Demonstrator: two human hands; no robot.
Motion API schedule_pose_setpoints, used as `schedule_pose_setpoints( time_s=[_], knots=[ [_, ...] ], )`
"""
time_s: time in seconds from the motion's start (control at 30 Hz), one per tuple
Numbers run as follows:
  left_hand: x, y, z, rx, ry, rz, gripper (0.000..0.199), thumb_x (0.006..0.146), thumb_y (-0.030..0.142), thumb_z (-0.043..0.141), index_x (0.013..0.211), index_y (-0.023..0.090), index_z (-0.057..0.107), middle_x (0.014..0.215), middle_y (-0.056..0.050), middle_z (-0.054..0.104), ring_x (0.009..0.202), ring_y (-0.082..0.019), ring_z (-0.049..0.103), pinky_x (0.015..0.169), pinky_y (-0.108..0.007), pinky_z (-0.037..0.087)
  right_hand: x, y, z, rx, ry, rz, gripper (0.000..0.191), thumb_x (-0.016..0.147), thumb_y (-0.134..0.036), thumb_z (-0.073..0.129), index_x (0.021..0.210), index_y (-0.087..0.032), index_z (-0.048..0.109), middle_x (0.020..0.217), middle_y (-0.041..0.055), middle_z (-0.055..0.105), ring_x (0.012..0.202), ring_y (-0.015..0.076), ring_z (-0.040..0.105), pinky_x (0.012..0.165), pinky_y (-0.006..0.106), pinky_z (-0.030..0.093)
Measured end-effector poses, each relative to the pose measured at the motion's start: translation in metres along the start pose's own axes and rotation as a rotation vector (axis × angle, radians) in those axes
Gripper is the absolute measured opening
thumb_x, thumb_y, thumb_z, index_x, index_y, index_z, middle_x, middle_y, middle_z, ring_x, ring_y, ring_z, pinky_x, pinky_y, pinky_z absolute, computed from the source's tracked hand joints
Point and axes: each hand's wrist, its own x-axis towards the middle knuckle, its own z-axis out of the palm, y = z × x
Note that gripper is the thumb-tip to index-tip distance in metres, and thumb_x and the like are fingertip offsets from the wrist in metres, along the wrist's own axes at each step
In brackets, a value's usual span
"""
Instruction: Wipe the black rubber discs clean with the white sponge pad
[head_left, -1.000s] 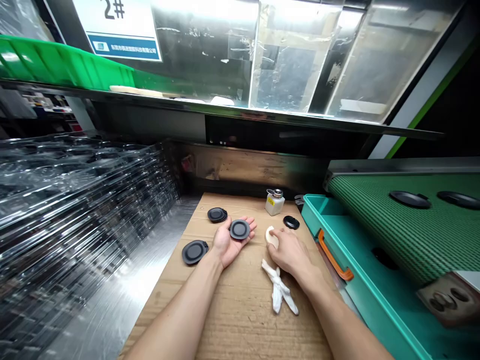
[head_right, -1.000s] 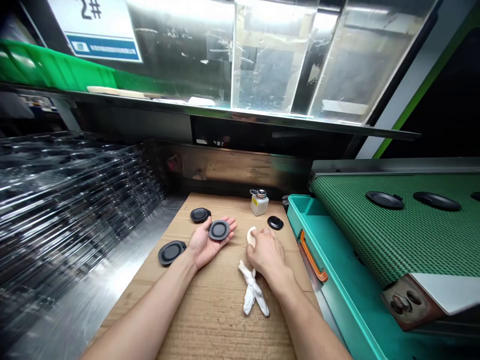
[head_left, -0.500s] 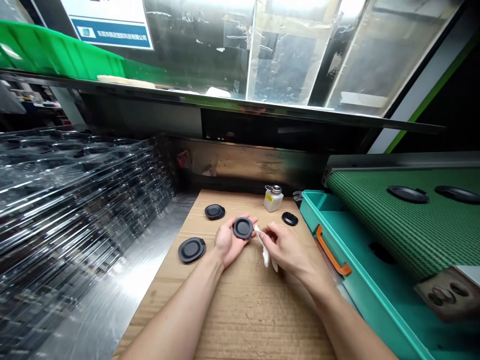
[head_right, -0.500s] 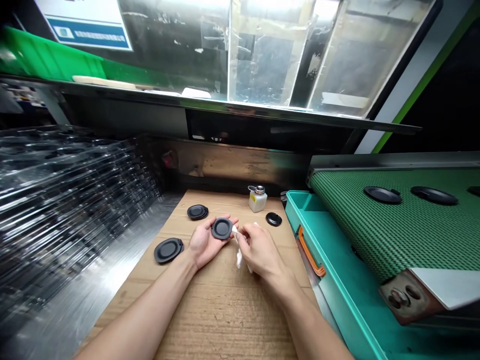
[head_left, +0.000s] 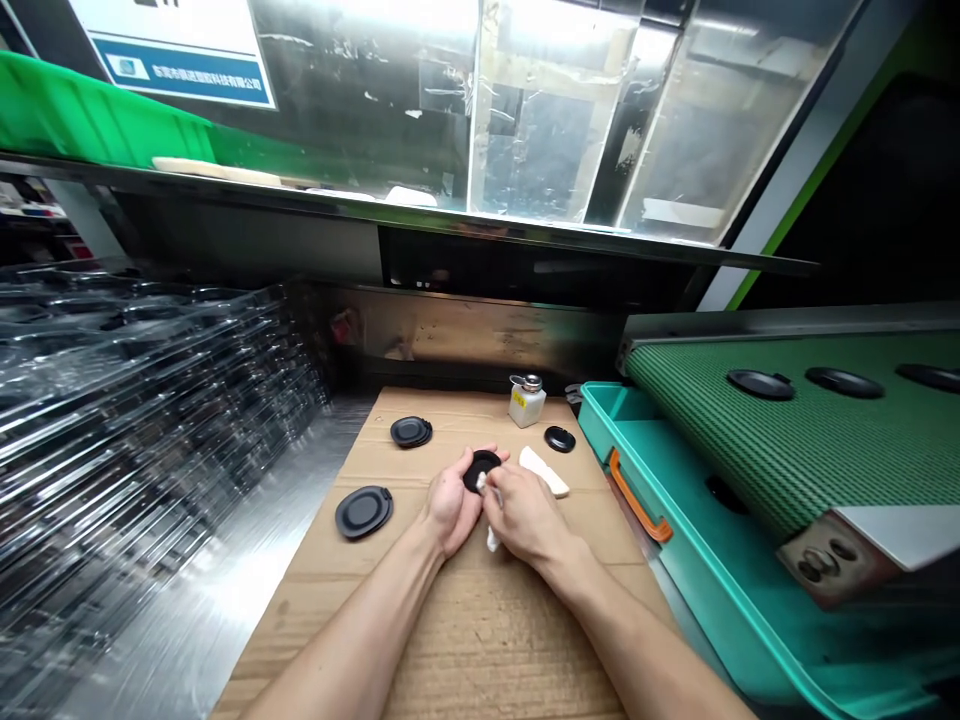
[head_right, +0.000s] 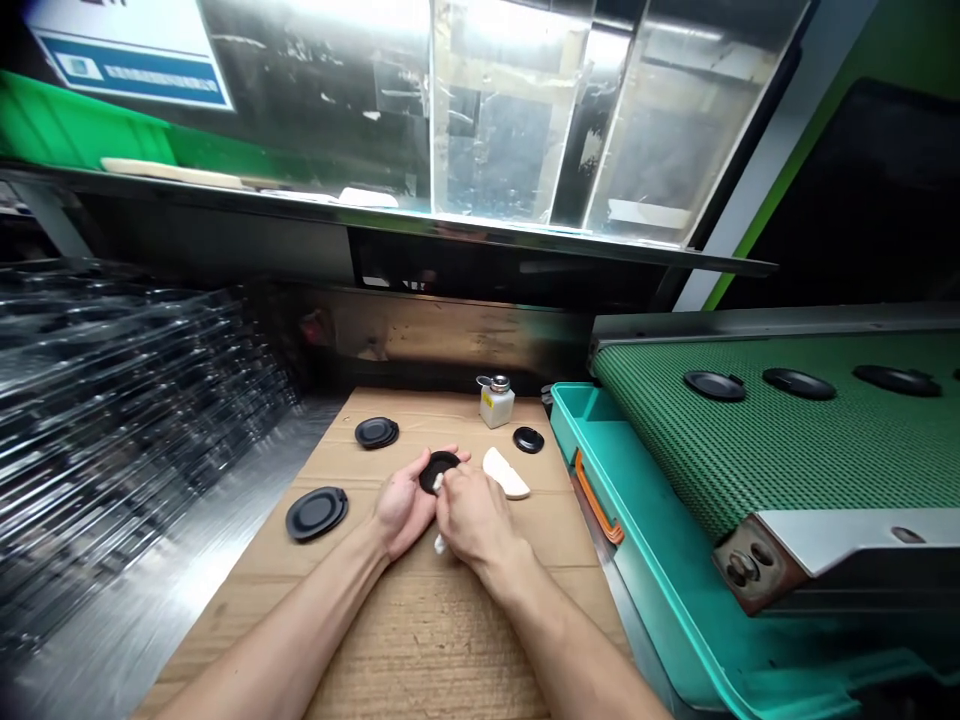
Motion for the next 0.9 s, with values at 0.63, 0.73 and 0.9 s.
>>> schedule_pose_setpoints(
  time_s=[0.63,0.73,0.9],
  knots=[
    [0.0000,-0.0081,0.0023,0.032,0.007,0.029,0.025,0.092,0.028,0.049,0.104,0.012,0.064,0.102,-0.013,0.070,0.098,-0.024,0.066,0.090,-0.036,0.051,0.0013,0.0050,-0.0063,-0.010,-0.023,0.014,0.014,0.089,-0.018,0.047,0.081,-0.019,0.058,0.087,0.0036,0.062,0.079,0.0154,0.056,0.069,0.024,0.037],
    [0.0006,-0.0102,0.0031,0.058,-0.009,0.081,0.022,0.090,0.026,0.052,0.102,0.012,0.065,0.101,-0.012,0.070,0.098,-0.023,0.065,0.089,-0.034,0.051,0.0029,0.0046,-0.0036,-0.023,0.076,0.037,0.018,0.092,-0.018,0.042,0.090,-0.019,0.059,0.091,0.0059,0.062,0.086,0.0169,0.056,0.077,0.025,0.038],
    [0.0048,-0.0106,0.0004,0.028,0.012,0.085,0.023,0.091,0.027,0.050,0.102,0.012,0.064,0.098,-0.012,0.070,0.095,-0.022,0.066,0.085,-0.033,0.053,0.0100,0.0003,-0.0006,-0.070,0.064,0.039,0.019,0.093,-0.019,0.041,0.091,-0.018,0.060,0.092,0.0069,0.063,0.086,0.0189,0.057,0.076,0.027,0.039]
  ],
)
